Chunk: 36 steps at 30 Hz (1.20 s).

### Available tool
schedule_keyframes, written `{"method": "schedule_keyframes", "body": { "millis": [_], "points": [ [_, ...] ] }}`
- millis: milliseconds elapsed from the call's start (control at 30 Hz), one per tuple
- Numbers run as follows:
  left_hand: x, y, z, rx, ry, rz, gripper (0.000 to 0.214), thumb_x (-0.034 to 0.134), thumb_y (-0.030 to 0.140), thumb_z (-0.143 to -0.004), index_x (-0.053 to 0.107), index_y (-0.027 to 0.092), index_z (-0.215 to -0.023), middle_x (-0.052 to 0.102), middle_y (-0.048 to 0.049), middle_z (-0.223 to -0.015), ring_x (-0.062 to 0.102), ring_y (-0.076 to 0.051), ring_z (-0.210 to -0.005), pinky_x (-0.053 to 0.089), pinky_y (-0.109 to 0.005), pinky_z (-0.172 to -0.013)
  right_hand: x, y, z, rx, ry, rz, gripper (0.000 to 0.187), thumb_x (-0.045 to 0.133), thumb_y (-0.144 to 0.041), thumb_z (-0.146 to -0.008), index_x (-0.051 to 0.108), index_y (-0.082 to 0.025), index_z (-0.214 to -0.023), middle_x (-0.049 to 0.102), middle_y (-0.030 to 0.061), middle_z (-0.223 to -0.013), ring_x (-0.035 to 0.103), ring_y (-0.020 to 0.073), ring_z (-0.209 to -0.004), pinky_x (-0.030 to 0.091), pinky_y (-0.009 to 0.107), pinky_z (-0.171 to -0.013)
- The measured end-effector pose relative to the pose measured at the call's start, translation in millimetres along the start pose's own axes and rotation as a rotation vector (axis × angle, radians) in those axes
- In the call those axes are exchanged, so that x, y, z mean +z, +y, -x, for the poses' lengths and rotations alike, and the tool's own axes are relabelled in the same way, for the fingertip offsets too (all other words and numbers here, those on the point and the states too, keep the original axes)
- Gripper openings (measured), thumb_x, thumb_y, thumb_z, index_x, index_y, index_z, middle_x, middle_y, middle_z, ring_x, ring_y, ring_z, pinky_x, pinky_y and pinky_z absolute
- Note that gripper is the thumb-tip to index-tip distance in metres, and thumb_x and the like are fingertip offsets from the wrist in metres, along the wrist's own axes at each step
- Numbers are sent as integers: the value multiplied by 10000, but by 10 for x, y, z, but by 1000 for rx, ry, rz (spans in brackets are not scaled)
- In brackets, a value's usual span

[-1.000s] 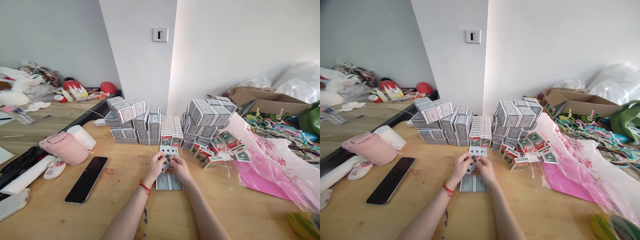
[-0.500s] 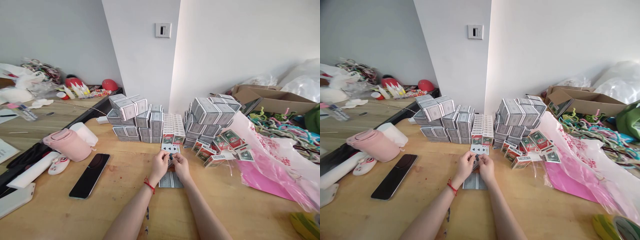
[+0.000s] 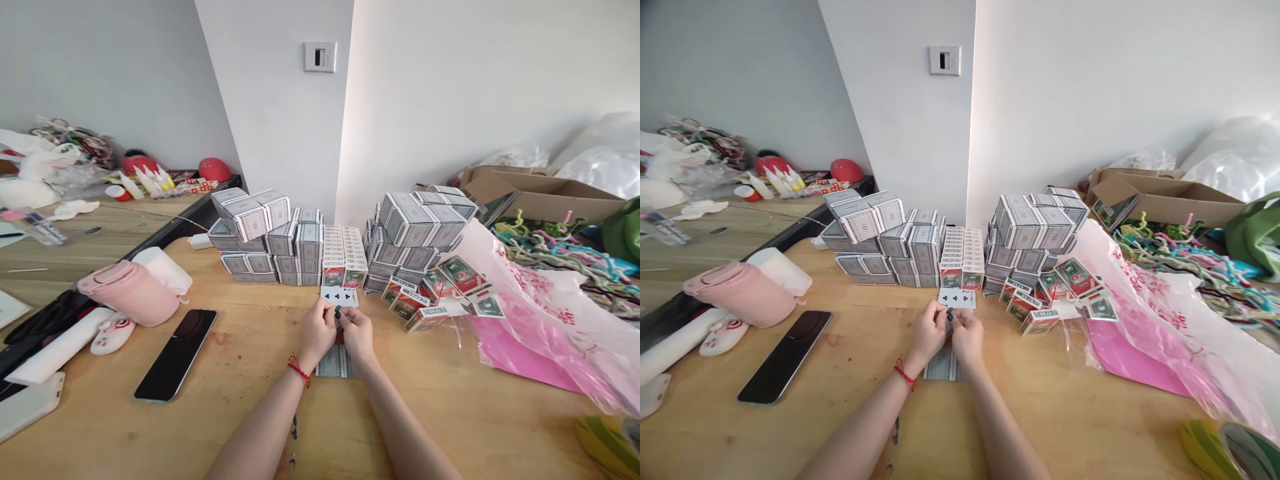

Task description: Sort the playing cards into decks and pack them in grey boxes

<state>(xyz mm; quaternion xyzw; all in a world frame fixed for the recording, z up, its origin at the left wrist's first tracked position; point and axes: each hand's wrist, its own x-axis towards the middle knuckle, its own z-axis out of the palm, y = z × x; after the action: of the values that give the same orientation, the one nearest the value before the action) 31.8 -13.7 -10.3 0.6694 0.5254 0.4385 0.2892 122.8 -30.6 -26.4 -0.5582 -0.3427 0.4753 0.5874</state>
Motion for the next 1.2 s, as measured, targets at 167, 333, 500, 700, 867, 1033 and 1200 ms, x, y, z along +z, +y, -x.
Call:
{"method": "schedule_keyframes", "body": {
  "millis": [167,333,500,700,867,1033,1200],
  "points": [
    [22,-15,-5,-35,37,2,132,428,196,-753,457,192,-624,556,-13,-622,497,-140,-609,339,-247,-585,5,26,9,-59,18,85,147,567,-322,-664,628,-190,-645,620,12,-557,524,162,-517,392,244,-486],
    [43,-82,-64,-130,15,139,159,464,257,-747,481,174,-613,554,-2,-600,503,-130,-586,358,-232,-561,-42,0,-28,-132,-15,145,147,564,-311,-691,647,-198,-645,621,15,-560,545,182,-581,407,259,-554],
    [45,-133,-120,-245,32,386,212,514,359,-725,538,150,-704,589,-16,-644,533,-132,-593,399,-225,-545,-134,-50,-113,-16,-273,-69,245,616,-405,-670,641,-176,-751,649,32,-691,567,175,-599,448,287,-590],
    [29,-152,-160,-251,-52,458,266,558,382,-701,590,138,-800,644,-58,-770,576,-153,-696,427,-241,-620,-139,-31,-126,6,-251,-111,294,627,-457,-659,611,-183,-764,640,24,-680,562,165,-568,460,283,-561],
    [9,-130,-132,-165,-113,279,266,525,400,-729,576,140,-699,565,-1,-614,479,-110,-562,356,-209,-522,-130,-9,-103,-71,-244,-36,265,580,-443,-712,595,-181,-749,633,30,-673,554,164,-582,442,270,-559],
    [23,-92,-91,-125,-25,189,282,519,376,-737,478,154,-569,435,42,-512,378,-82,-503,290,-194,-487,-143,9,-96,-146,-206,93,261,562,-425,-721,606,-168,-731,639,35,-686,555,164,-615,445,271,-606],
    [4,-103,-127,-160,-63,288,284,531,395,-728,530,144,-596,459,38,-521,395,-82,-505,294,-193,-477,-113,7,-72,-121,-178,47,280,558,-431,-719,601,-158,-761,630,33,-670,555,155,-571,460,269,-549]
  ]
}}
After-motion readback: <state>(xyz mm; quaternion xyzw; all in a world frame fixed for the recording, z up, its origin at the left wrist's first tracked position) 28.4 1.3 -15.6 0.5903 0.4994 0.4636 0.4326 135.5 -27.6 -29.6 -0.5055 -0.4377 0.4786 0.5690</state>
